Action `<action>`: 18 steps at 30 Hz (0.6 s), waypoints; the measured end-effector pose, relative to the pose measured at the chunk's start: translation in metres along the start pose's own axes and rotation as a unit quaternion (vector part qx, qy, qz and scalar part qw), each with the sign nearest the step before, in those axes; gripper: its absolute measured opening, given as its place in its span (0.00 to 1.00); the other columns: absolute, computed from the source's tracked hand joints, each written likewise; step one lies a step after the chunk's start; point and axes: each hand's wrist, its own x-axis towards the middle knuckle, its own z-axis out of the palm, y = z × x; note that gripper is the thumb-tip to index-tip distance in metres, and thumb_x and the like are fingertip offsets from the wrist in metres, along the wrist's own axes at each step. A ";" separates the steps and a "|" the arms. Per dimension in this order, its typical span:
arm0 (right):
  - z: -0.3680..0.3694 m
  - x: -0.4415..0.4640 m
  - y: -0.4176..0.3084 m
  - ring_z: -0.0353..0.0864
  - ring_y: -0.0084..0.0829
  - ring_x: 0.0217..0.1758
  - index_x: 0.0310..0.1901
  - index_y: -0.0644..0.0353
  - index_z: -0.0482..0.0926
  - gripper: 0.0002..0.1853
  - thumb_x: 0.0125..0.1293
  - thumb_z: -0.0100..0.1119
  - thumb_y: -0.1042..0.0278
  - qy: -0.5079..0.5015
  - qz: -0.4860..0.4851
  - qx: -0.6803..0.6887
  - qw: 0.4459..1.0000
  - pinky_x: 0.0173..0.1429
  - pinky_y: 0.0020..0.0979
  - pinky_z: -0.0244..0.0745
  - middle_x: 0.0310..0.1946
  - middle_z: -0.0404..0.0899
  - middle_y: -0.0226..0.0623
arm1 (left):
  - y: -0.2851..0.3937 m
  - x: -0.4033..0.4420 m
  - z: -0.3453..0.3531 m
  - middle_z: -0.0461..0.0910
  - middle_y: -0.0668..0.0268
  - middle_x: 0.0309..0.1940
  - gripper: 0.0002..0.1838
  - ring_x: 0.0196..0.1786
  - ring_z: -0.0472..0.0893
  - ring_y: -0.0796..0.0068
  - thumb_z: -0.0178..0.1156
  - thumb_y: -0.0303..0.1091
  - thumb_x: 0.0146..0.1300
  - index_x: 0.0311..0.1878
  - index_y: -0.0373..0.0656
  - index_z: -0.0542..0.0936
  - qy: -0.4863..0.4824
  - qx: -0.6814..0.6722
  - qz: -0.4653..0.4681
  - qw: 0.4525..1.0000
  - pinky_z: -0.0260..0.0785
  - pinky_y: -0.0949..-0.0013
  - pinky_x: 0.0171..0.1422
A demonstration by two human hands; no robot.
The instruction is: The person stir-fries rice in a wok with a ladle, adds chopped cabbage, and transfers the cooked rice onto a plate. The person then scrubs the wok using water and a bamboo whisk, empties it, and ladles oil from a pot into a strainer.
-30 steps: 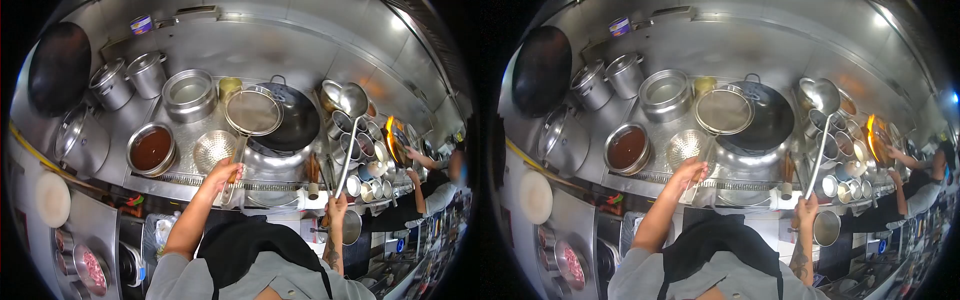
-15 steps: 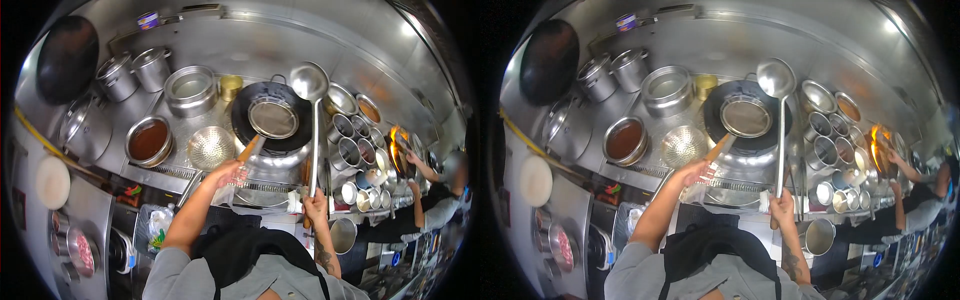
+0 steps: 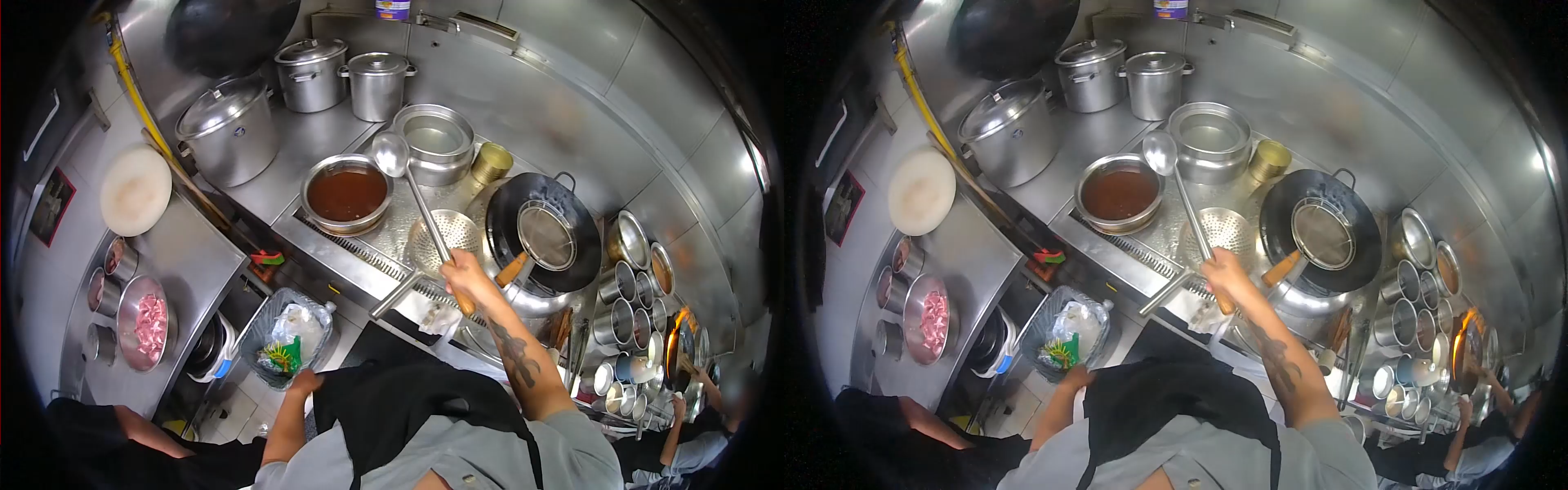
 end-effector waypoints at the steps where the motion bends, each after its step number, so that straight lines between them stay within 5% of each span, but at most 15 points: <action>1: 0.013 0.020 0.009 0.70 0.23 0.14 0.33 0.65 0.70 0.04 0.58 0.51 0.74 0.007 -0.005 -0.035 0.999 0.17 0.29 0.67 0.18 0.68 0.31 | -0.046 0.007 0.038 0.81 0.40 0.39 0.30 0.43 0.83 0.46 0.58 0.53 0.54 0.44 0.29 0.81 0.082 0.059 0.008 0.995 0.75 0.55 0.48; 2: 0.022 0.033 0.012 0.71 0.25 0.14 0.33 0.66 0.70 0.04 0.58 0.52 0.75 0.001 -0.007 -0.055 0.998 0.17 0.30 0.68 0.18 0.69 0.33 | -0.080 0.009 0.061 0.81 0.42 0.38 0.28 0.39 0.84 0.50 0.58 0.51 0.55 0.41 0.29 0.81 0.017 0.029 0.004 0.999 0.76 0.56 0.46; 4: 0.040 0.056 0.020 0.73 0.28 0.14 0.33 0.68 0.71 0.06 0.57 0.53 0.75 0.001 -0.020 -0.111 0.994 0.18 0.31 0.70 0.18 0.72 0.36 | -0.101 -0.026 0.075 0.82 0.49 0.37 0.22 0.37 0.84 0.58 0.57 0.46 0.59 0.41 0.31 0.79 -0.146 -0.165 -0.161 0.962 0.77 0.58 0.40; 9: 0.076 0.074 0.020 0.73 0.25 0.14 0.39 0.68 0.73 0.09 0.58 0.54 0.74 -0.004 0.035 -0.188 0.982 0.19 0.29 0.69 0.18 0.72 0.34 | -0.147 -0.063 0.111 0.81 0.51 0.35 0.19 0.34 0.82 0.62 0.55 0.42 0.61 0.42 0.33 0.79 -0.118 -0.264 -0.164 0.943 0.74 0.60 0.36; 10: 0.080 0.068 0.011 0.76 0.32 0.17 0.32 0.70 0.73 0.08 0.56 0.57 0.72 -0.023 0.051 -0.133 0.990 0.20 0.35 0.72 0.19 0.74 0.39 | -0.150 -0.060 0.112 0.81 0.52 0.35 0.18 0.34 0.82 0.62 0.54 0.41 0.62 0.42 0.34 0.79 -0.108 -0.276 -0.162 0.941 0.74 0.60 0.36; 13: 0.086 0.068 -0.001 0.74 0.30 0.16 0.32 0.68 0.73 0.09 0.55 0.58 0.71 -0.075 0.138 -0.013 0.987 0.18 0.32 0.71 0.19 0.74 0.36 | -0.148 -0.025 0.102 0.81 0.53 0.34 0.16 0.32 0.81 0.65 0.53 0.39 0.63 0.43 0.35 0.79 -0.064 -0.311 -0.145 0.937 0.72 0.62 0.33; 14: 0.085 0.071 -0.002 0.71 0.22 0.16 0.38 0.65 0.71 0.09 0.58 0.56 0.72 -0.094 0.185 0.030 0.978 0.18 0.26 0.67 0.22 0.73 0.30 | -0.143 -0.010 0.094 0.81 0.54 0.33 0.15 0.32 0.81 0.65 0.52 0.38 0.63 0.43 0.35 0.79 -0.044 -0.325 -0.135 0.935 0.72 0.62 0.33; 18: 0.071 0.072 -0.013 0.67 0.19 0.19 0.46 0.62 0.67 0.09 0.67 0.47 0.71 -0.205 0.278 0.374 0.861 0.22 0.23 0.63 0.25 0.70 0.26 | -0.121 0.035 0.058 0.80 0.56 0.32 0.13 0.30 0.80 0.69 0.50 0.35 0.65 0.43 0.37 0.79 0.040 -0.405 -0.101 0.908 0.70 0.64 0.30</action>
